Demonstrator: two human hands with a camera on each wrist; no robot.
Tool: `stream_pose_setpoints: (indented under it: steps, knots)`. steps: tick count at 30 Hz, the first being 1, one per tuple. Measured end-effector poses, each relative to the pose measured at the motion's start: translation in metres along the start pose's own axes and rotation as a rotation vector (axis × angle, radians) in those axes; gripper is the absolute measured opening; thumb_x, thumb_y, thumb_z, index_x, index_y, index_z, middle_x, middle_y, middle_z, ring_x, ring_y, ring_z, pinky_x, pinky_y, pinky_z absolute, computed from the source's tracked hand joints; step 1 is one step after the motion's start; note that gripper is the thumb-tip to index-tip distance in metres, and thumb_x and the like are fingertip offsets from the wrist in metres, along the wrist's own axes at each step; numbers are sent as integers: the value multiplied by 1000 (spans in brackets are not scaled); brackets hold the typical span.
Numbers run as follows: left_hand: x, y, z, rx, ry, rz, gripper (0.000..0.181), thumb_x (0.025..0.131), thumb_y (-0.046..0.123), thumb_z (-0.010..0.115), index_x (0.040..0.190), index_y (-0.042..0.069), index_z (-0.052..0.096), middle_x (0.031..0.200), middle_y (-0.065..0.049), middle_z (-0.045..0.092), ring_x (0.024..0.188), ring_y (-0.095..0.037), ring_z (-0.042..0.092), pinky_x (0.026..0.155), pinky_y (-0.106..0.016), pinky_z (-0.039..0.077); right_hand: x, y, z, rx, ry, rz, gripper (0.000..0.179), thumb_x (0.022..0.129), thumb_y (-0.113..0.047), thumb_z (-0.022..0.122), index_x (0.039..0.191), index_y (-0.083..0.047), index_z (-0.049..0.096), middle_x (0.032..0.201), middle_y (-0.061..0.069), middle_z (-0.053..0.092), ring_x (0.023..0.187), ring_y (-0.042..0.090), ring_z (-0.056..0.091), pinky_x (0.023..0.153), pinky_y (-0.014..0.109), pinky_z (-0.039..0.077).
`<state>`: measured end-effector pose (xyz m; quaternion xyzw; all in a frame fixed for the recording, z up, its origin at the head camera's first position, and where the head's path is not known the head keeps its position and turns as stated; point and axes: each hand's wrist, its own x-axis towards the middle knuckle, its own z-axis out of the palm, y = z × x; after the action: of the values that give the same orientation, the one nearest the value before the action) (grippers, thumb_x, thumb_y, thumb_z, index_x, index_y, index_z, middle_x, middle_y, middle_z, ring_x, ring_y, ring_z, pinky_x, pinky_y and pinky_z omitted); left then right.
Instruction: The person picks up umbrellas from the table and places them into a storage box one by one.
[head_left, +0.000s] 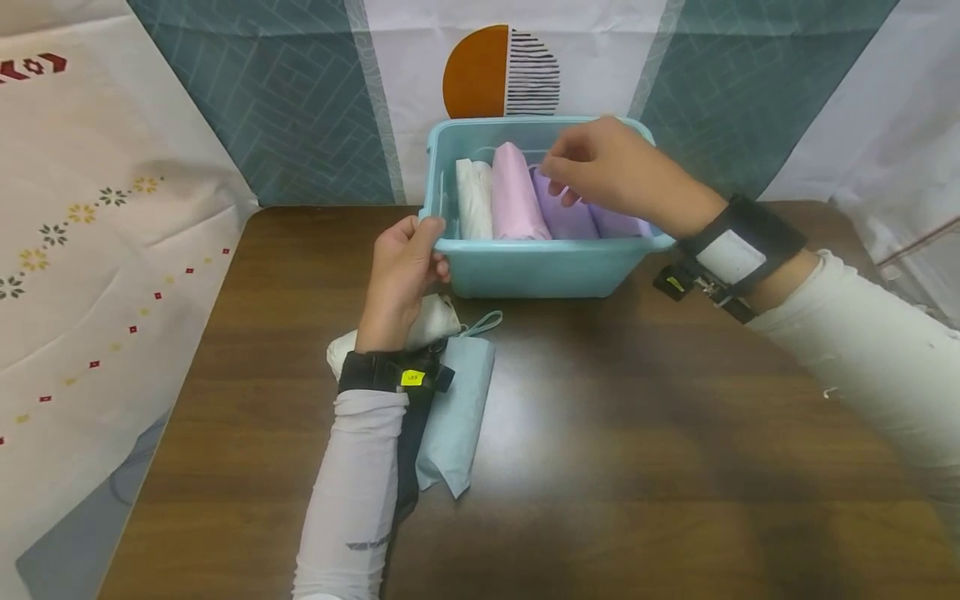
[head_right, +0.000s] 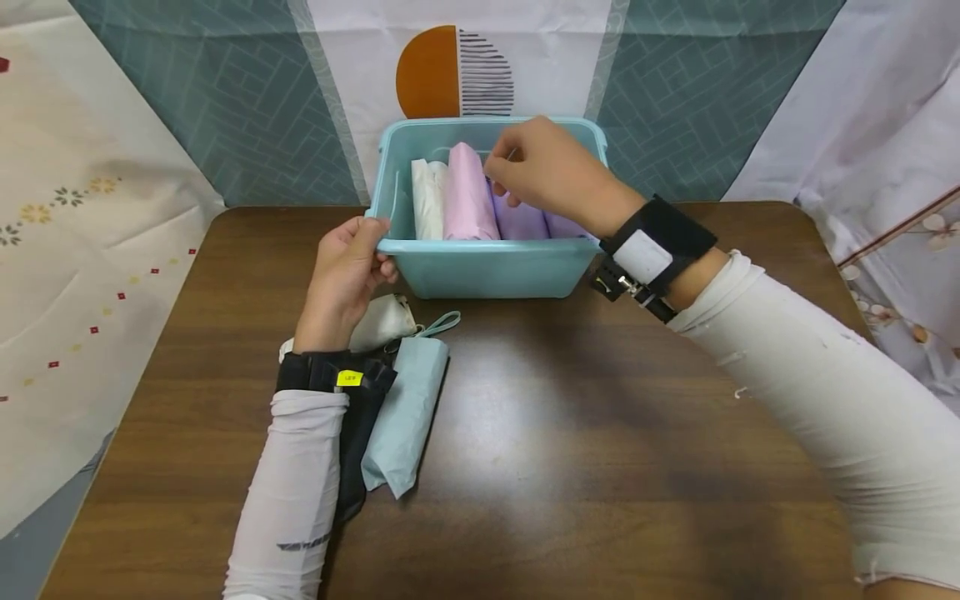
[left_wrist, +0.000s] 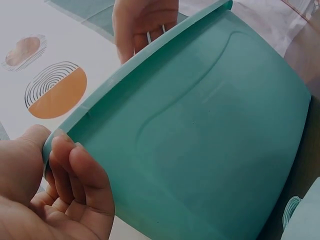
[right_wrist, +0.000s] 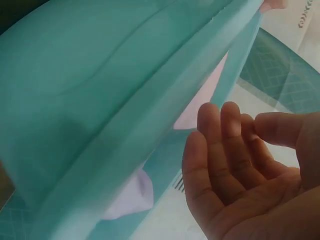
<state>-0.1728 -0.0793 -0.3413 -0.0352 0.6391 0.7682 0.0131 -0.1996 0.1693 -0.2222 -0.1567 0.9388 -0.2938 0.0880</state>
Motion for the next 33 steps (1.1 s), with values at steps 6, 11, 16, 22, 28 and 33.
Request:
stream_pose_setpoints:
  steps: [6, 11, 16, 22, 28, 33]
  knots:
    - [-1, -1, 0, 8, 3, 1, 22, 93, 21, 58, 86, 1, 51, 69, -9, 45, 52, -16, 46, 52, -27, 45, -21, 9, -2, 36, 104, -2, 33, 99, -43, 47, 103, -16, 65, 94, 2, 66, 87, 21, 60, 72, 34, 38]
    - [-1, -1, 0, -13, -4, 9, 22, 93, 20, 58, 85, 1, 50, 68, -8, 44, 52, -16, 46, 52, -27, 45, -37, 22, -7, 82, 172, 29, 35, 97, -48, 50, 106, -18, 66, 97, 4, 66, 88, 22, 59, 71, 35, 41]
    - [-2, 0, 0, -38, -13, 22, 22, 94, 19, 58, 84, 1, 49, 66, -7, 44, 50, -14, 46, 52, -27, 45, -52, 33, -11, 152, 233, 83, 35, 97, -48, 52, 111, -18, 65, 100, 7, 65, 89, 24, 59, 71, 36, 45]
    - [-2, -2, -1, -38, -5, 16, 22, 94, 19, 58, 85, 1, 50, 67, -7, 44, 50, -14, 46, 52, -26, 45, -66, 49, -13, 290, 346, 111, 34, 94, -42, 60, 111, -13, 67, 97, 12, 64, 80, 24, 58, 66, 29, 46]
    - [-1, -4, 0, -29, 0, -2, 22, 93, 20, 59, 86, 1, 50, 70, -9, 44, 52, -16, 46, 53, -26, 46, -82, 71, -4, 343, 534, 173, 30, 95, -35, 60, 109, -10, 67, 85, 10, 60, 70, 22, 56, 58, 25, 46]
    - [1, -3, 1, -45, 9, 0, 22, 92, 18, 59, 83, 1, 48, 67, -8, 43, 50, -15, 45, 51, -26, 44, -92, 92, 9, 388, 678, 199, 27, 97, -30, 57, 112, -9, 64, 77, 10, 57, 63, 21, 55, 57, 28, 44]
